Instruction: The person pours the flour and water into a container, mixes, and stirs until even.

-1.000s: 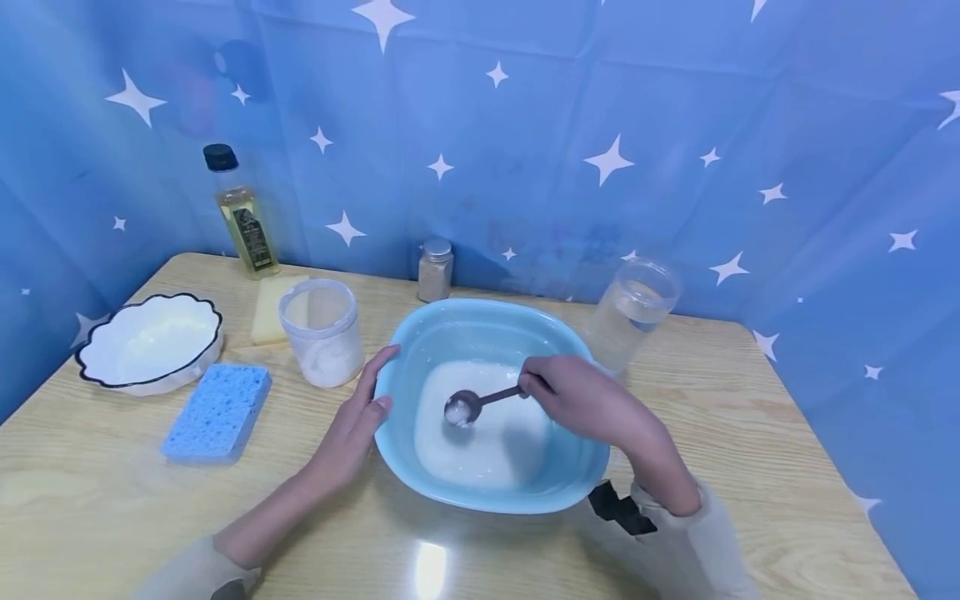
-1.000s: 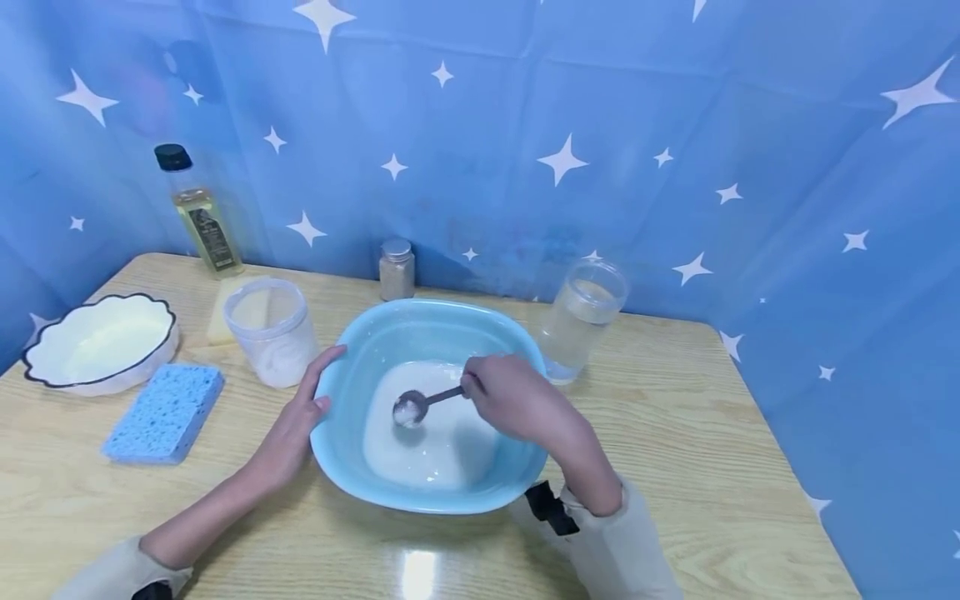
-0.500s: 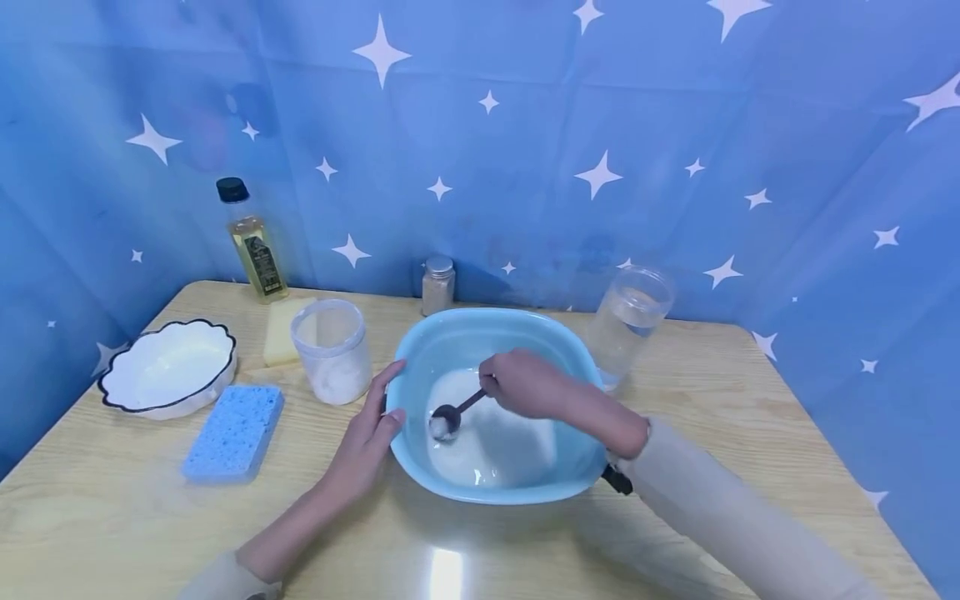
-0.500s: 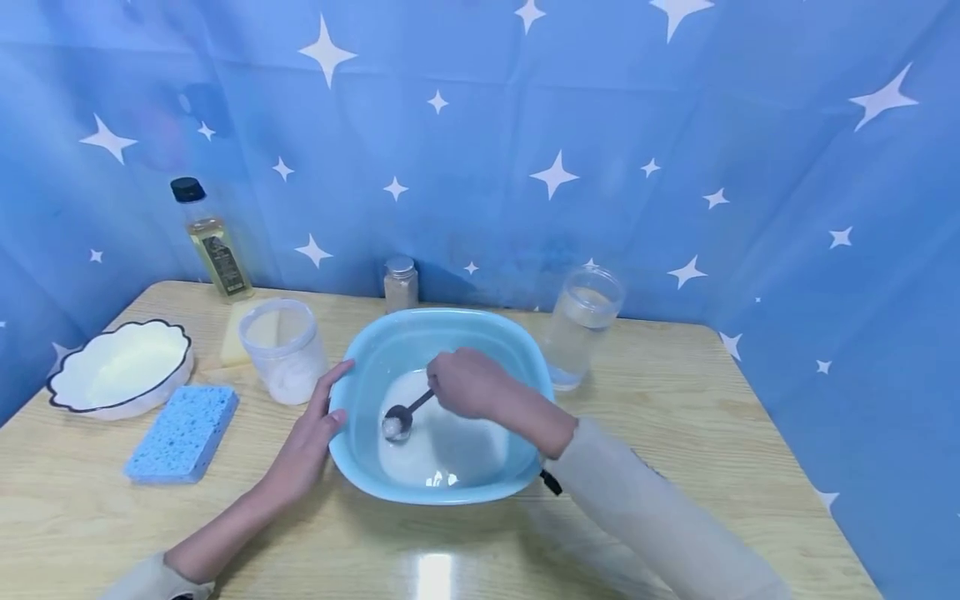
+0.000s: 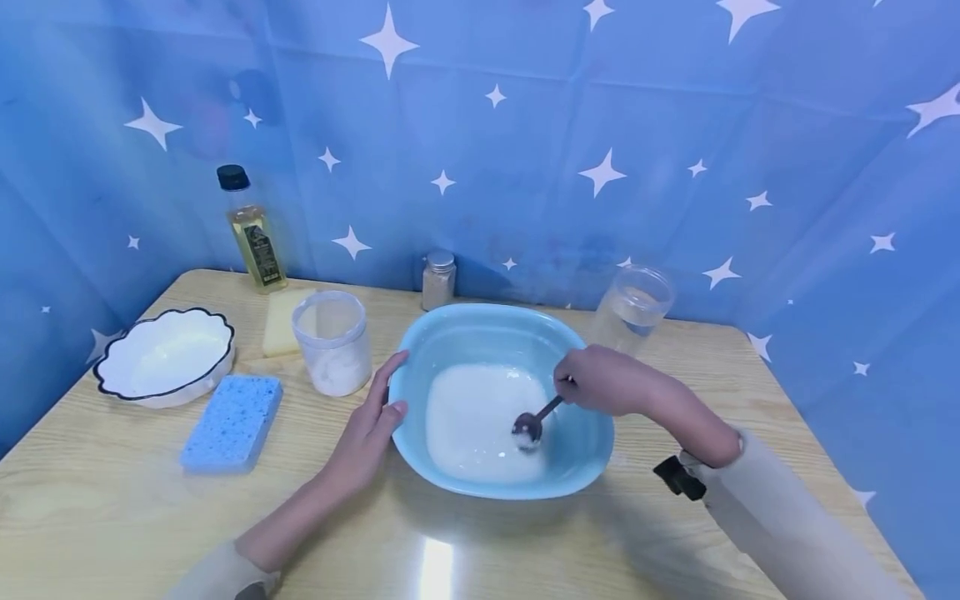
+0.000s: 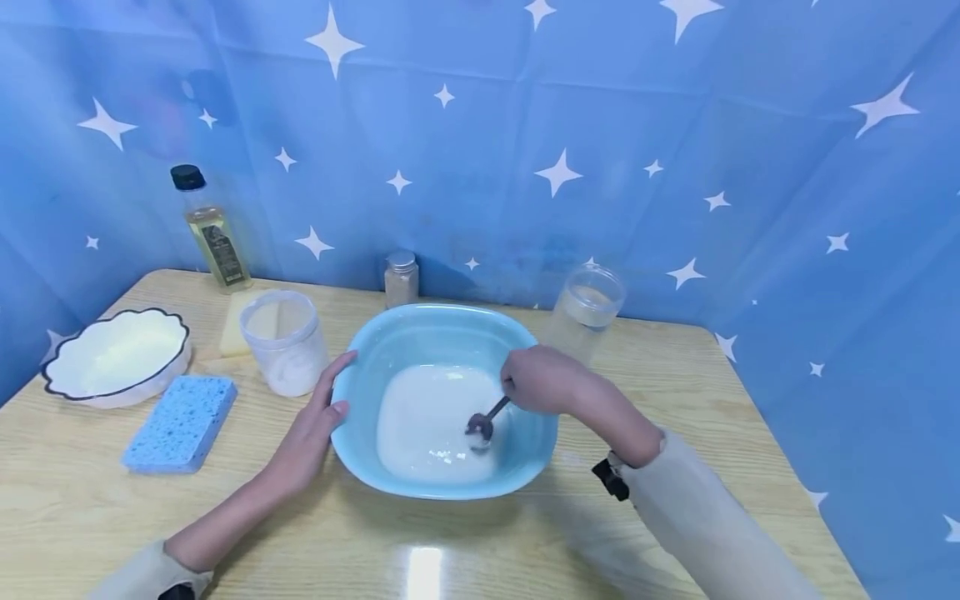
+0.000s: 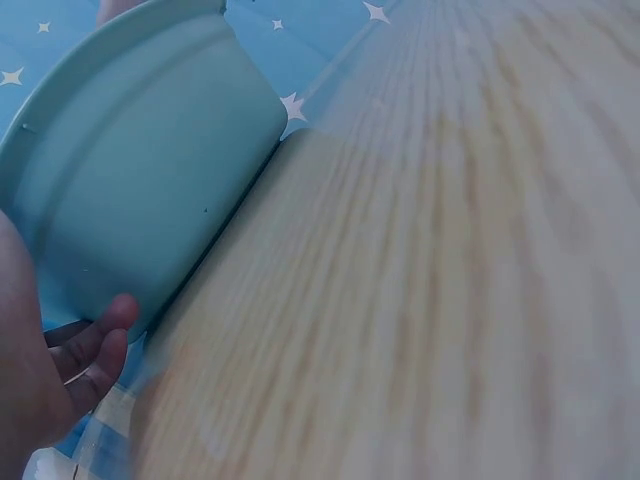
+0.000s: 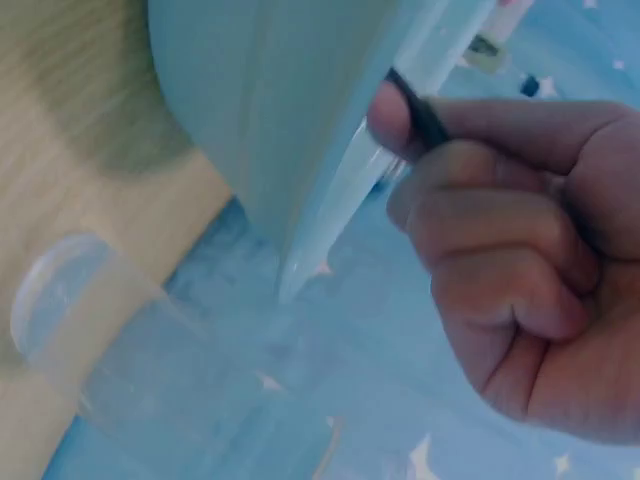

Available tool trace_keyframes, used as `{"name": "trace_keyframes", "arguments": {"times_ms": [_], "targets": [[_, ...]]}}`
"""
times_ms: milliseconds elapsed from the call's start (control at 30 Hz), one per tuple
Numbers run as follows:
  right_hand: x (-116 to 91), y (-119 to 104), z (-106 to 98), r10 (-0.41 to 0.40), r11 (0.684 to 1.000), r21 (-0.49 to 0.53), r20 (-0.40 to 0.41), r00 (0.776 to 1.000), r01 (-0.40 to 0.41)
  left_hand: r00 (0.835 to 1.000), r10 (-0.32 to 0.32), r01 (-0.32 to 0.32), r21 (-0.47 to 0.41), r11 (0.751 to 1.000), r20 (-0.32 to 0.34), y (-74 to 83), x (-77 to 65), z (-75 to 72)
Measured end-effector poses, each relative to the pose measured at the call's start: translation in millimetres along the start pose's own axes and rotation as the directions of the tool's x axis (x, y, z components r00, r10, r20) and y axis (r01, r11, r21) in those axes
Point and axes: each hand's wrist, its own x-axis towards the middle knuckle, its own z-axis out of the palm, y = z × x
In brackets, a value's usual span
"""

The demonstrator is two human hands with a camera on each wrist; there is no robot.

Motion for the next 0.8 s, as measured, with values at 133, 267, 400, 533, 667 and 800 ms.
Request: {"name": "trace_keyframes", "arguments": {"times_ms": [133, 267, 400, 533, 667, 800], "targets": [[8.3, -11.9, 11.5, -0.134, 0.990, 0.048, 0.009, 0.991, 0.133, 1.000, -0.010, 0.009, -0.006, 1.000, -0.004, -3.2, -0.3, -1.8], [23.5, -20.9, 21.9, -0.159, 0.987, 0.027, -0.037, 0.987, 0.160, 1.000, -0.027, 0.027, -0.019, 0.999, -0.011, -6.5, 0.0, -1.5], [27.3, -16.5, 21.3, -0.084, 0.995, -0.068, -0.119, 0.989, 0.076, 0.998, -0.057, 0.056, -0.017, 0.998, -0.021, -6.1, 0.3, 0.0], [11.7, -2.7, 12.0, -0.047, 0.996, -0.082, -0.111, 0.993, 0.038, 0.999, -0.036, 0.036, -0.013, 0.999, -0.001, -2.8, 1.1, 0.4], [-2.9, 1.0, 7.9, -0.132, 0.991, 0.025, 0.004, 0.991, 0.132, 1.000, -0.001, 0.001, -0.006, 1.000, 0.007, -1.4, 2.2, -0.6], [4.8, -10.1, 19.2, -0.238, 0.969, 0.072, 0.028, 0.971, 0.236, 0.999, 0.030, -0.029, -0.023, 0.999, 0.015, -4.4, -0.1, -0.9]]}}
